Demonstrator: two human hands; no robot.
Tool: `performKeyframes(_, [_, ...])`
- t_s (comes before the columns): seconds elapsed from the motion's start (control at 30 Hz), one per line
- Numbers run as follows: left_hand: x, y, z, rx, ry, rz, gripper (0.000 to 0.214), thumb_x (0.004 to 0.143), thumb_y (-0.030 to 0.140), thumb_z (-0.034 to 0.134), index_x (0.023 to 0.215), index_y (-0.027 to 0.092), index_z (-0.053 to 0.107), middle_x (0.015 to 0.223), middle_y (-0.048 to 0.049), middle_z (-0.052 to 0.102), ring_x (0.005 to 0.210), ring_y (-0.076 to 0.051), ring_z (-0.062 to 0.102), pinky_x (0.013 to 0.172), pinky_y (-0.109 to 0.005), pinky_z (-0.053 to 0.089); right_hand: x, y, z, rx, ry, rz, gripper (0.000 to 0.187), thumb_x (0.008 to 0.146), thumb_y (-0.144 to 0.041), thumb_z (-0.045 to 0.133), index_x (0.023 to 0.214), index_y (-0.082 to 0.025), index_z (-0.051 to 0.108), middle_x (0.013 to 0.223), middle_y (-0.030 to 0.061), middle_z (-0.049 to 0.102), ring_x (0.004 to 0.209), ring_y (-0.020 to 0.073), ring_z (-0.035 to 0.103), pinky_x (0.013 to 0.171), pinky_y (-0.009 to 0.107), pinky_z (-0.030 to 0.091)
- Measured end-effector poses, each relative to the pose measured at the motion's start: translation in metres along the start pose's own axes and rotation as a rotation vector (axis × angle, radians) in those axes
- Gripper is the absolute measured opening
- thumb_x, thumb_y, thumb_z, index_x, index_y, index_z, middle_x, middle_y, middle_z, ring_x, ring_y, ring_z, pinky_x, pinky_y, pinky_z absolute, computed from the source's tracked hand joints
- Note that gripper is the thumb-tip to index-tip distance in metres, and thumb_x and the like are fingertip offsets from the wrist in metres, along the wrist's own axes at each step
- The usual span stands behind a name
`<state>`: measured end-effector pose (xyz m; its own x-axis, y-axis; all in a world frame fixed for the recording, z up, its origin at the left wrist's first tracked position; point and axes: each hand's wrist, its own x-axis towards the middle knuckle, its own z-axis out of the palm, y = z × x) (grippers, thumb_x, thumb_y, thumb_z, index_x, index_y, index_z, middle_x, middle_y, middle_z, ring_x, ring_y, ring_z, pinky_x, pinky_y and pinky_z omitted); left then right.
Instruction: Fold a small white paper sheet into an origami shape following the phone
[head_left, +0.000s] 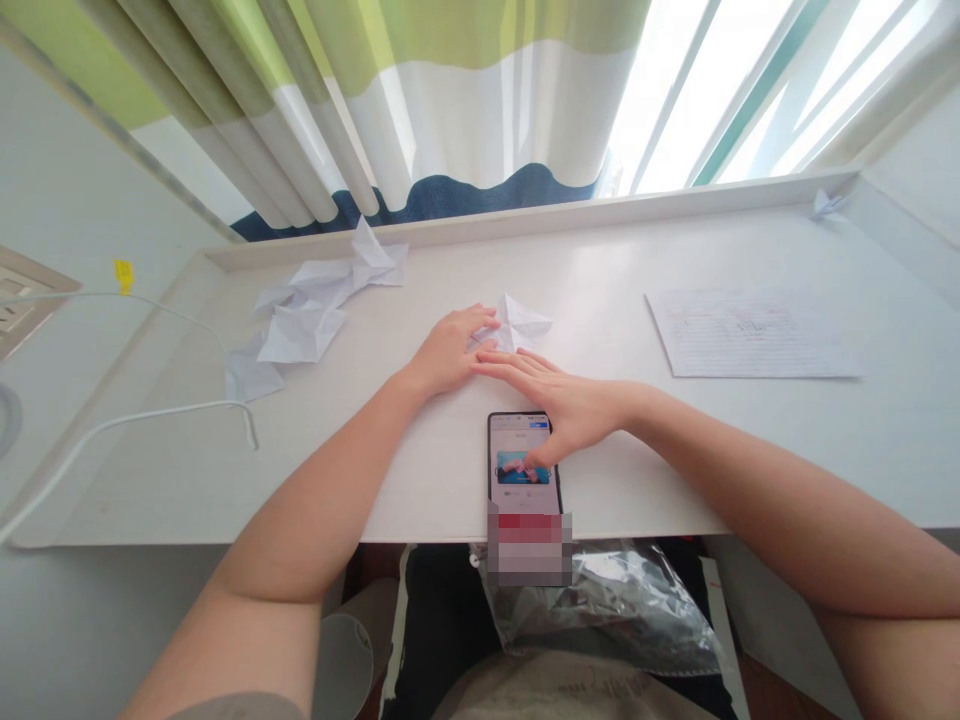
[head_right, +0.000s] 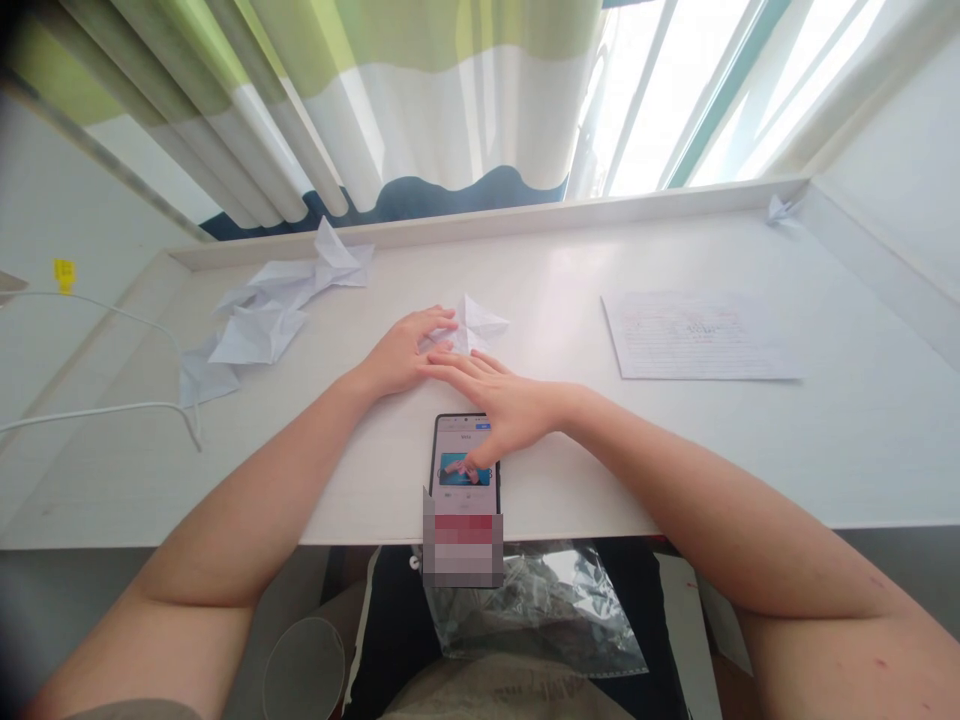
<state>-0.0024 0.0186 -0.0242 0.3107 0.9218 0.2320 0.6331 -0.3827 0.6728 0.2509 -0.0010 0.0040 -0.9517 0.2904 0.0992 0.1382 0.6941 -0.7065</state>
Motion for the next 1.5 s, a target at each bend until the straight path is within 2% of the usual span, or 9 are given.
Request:
performKeyframes(0.23, [-0.002, 0.003, 0.0, 0.079, -0.029, -0.035, 0.036, 0.096, 0.036, 0.067, 0.128, 0.023, 0.078, 0.157, -0.0116, 0.068, 0.158, -0.033, 0.053, 0.133, -0.054, 0.04, -0.001, 0.006, 0.0, 0.015, 0.003, -0.04, 0.129, 0.079, -0.048, 0.091, 0.179, -0.032, 0.012, 0.184, 0.0161, 0.023, 0.17, 0.0496, 0.017, 0.136, 0.074, 0.005])
performKeyframes(0.47, [-0.002, 0.004, 0.0, 0.093, -0.029, -0.029, 0.036, 0.096, 0.034, 0.067, 0.128, 0.022, 0.077, 0.156, -0.0117, 0.069, 0.158, -0.033, 0.053, 0.132, -0.054, 0.04, 0.0, 0.001, 0.004, -0.053, -0.013, 0.011, 0.129, 0.078, -0.045, 0.092, 0.179, -0.029, 0.013, 0.186, 0.0186, 0.018, 0.172, 0.0484, 0.013, 0.137, 0.072, 0.006])
performKeyframes(0.8, [-0.001, 0.002, -0.002, 0.087, -0.034, -0.009, 0.036, 0.096, 0.035, 0.067, 0.128, 0.021, 0.078, 0.156, -0.0121, 0.069, 0.158, -0.034, 0.053, 0.133, -0.054, 0.04, 0.0, 0.004, 0.001, -0.004, 0.016, -0.02, 0.123, 0.081, -0.052, 0.09, 0.178, -0.033, 0.017, 0.185, 0.0144, 0.023, 0.17, 0.0492, 0.018, 0.136, 0.075, 0.008])
performKeyframes(1.0, [0.0, 0.006, -0.004, 0.118, -0.059, -0.01, 0.039, 0.094, 0.033, 0.067, 0.13, 0.021, 0.077, 0.157, -0.0111, 0.068, 0.158, -0.033, 0.054, 0.133, -0.055, 0.04, 0.0, 0.01, -0.003, 0.021, 0.075, -0.041, 0.112, 0.086, -0.05, 0.086, 0.177, -0.035, 0.023, 0.182, 0.0118, 0.032, 0.168, 0.0435, 0.026, 0.137, 0.071, 0.018])
performKeyframes(1.17, [0.0, 0.008, -0.005, 0.131, -0.064, -0.015, 0.04, 0.092, 0.03, 0.066, 0.13, 0.021, 0.077, 0.159, -0.0121, 0.067, 0.158, -0.034, 0.053, 0.133, -0.055, 0.04, 0.0, 0.014, -0.003, 0.001, 0.079, -0.026, 0.119, 0.081, -0.054, 0.089, 0.177, -0.034, 0.022, 0.182, 0.0127, 0.03, 0.169, 0.0451, 0.024, 0.137, 0.073, 0.011])
performKeyframes(1.27, [0.0, 0.008, -0.004, 0.127, -0.062, -0.017, 0.042, 0.091, 0.03, 0.067, 0.13, 0.019, 0.076, 0.158, -0.0132, 0.067, 0.158, -0.034, 0.053, 0.133, -0.055, 0.041, 0.0, 0.013, -0.002, -0.011, 0.093, -0.027, 0.119, 0.079, -0.053, 0.091, 0.177, -0.034, 0.024, 0.181, 0.0128, 0.032, 0.168, 0.0452, 0.027, 0.137, 0.072, 0.014])
performKeyframes(1.33, [0.0, 0.008, -0.004, 0.122, -0.053, -0.016, 0.042, 0.091, 0.028, 0.065, 0.131, 0.019, 0.076, 0.157, -0.0132, 0.068, 0.158, -0.034, 0.054, 0.133, -0.054, 0.041, 0.0, 0.013, -0.002, -0.013, 0.112, -0.028, 0.113, 0.082, -0.054, 0.088, 0.175, -0.033, 0.028, 0.18, 0.0131, 0.035, 0.168, 0.0433, 0.029, 0.137, 0.069, 0.019])
performKeyframes(1.4, [-0.001, 0.008, -0.003, 0.117, -0.045, -0.013, 0.042, 0.094, 0.029, 0.063, 0.133, 0.018, 0.075, 0.155, -0.0138, 0.07, 0.157, -0.034, 0.054, 0.133, -0.055, 0.041, 0.0, 0.016, -0.005, -0.035, 0.172, -0.012, 0.099, 0.088, -0.052, 0.083, 0.172, -0.029, 0.035, 0.178, 0.0143, 0.04, 0.166, 0.0408, 0.034, 0.137, 0.067, 0.025])
performKeyframes(1.5, [-0.001, 0.009, -0.003, 0.112, -0.035, -0.008, 0.043, 0.098, 0.033, 0.061, 0.135, 0.016, 0.073, 0.155, -0.0162, 0.069, 0.157, -0.034, 0.055, 0.133, -0.056, 0.04, 0.0, 0.027, -0.011, -0.159, 0.36, 0.103, 0.073, 0.094, -0.044, 0.072, 0.161, -0.023, 0.052, 0.165, 0.017, 0.058, 0.157, 0.0387, 0.049, 0.132, 0.066, 0.035])
